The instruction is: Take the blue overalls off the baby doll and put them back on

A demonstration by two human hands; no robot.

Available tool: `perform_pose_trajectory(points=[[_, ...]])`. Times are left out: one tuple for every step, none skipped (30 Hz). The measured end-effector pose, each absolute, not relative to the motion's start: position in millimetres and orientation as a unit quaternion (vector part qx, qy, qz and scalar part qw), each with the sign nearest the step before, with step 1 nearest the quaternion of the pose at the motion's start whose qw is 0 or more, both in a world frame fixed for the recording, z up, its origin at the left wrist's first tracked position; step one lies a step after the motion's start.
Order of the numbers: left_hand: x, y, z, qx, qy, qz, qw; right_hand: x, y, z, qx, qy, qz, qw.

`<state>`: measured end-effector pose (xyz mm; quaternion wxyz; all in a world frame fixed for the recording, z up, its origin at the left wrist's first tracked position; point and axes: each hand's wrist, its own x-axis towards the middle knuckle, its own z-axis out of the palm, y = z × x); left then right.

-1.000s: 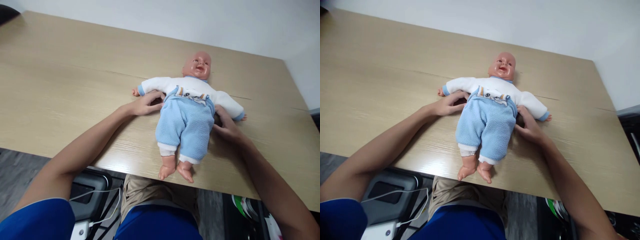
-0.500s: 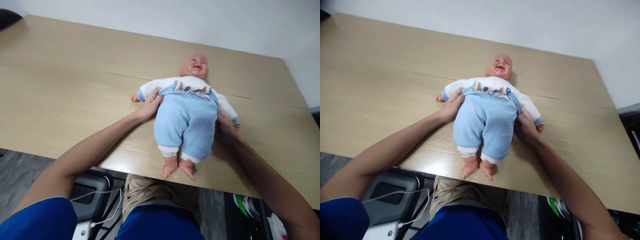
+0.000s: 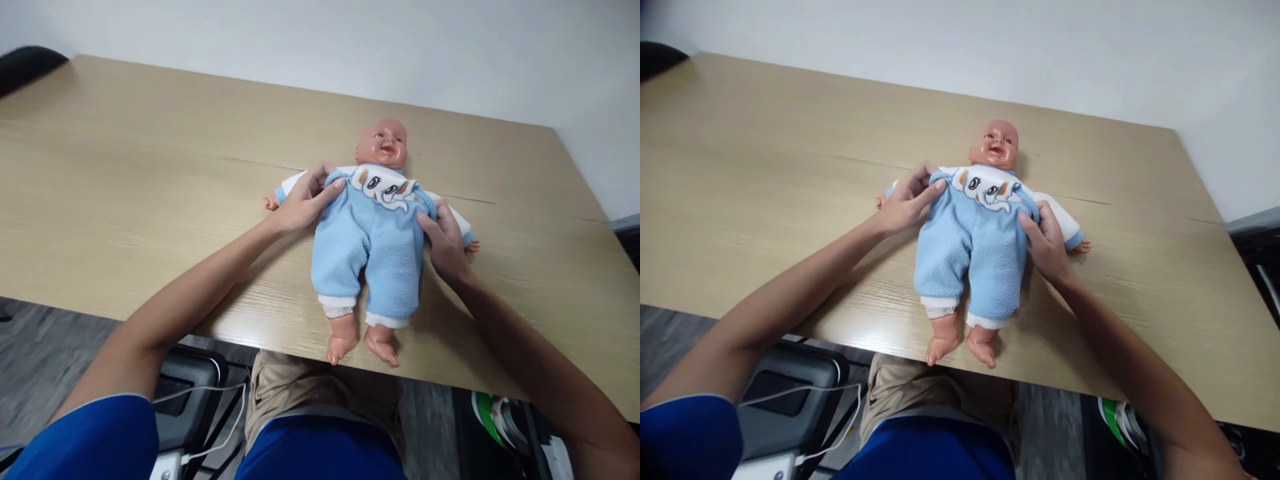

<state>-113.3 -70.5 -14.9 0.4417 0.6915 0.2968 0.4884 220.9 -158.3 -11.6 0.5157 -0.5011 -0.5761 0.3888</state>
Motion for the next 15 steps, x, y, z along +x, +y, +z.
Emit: perform_pose_trajectory(points=[[-111,-67,-17,0.686,0.308,0.489,0.441,219,-153,-12,-0.506,-0.571,0.394,0.513],[-109,-63,-21,0.683,0.319,0.488,0.441,219,-147,-14,-0.508,-0.565,0.398,0.514],[-109,-61,-25,0.681,0.331,0.483,0.440,220,-142,-17,-0.511,-0.561,0.398,0.515],[-111,-60,-30,0.683,0.343,0.475,0.437,222,-138,-20,-0.518,-0.563,0.392,0.510],[-114,-60,-34,0.690,0.354,0.464,0.430,225,-137,-23,-0.529,-0.572,0.379,0.499],[-118,-62,-38,0.703,0.363,0.450,0.415,228,-137,-26,-0.543,-0.586,0.357,0.483],[-122,-65,-40,0.721,0.370,0.434,0.393,231,-139,-27,-0.558,-0.604,0.330,0.464],[-127,-69,-41,0.742,0.375,0.418,0.365,234,-143,-28,-0.572,-0.620,0.300,0.445],[-131,-73,-41,0.762,0.379,0.403,0.337,235,-147,-29,-0.583,-0.634,0.273,0.428],[-134,-77,-41,0.776,0.382,0.391,0.315,235,-152,-29,-0.589,-0.645,0.250,0.418],[-136,-80,-40,0.783,0.383,0.383,0.306,234,-156,-30,-0.592,-0.647,0.239,0.417],[-136,-83,-40,0.781,0.384,0.380,0.313,232,-160,-30,-0.592,-0.637,0.246,0.428],[-135,-85,-41,0.772,0.384,0.383,0.332,229,-162,-31,-0.589,-0.618,0.268,0.447],[-132,-86,-42,0.755,0.384,0.392,0.359,225,-163,-33,-0.585,-0.593,0.297,0.467],[-128,-87,-43,0.730,0.385,0.407,0.390,220,-163,-35,-0.581,-0.563,0.329,0.488]])
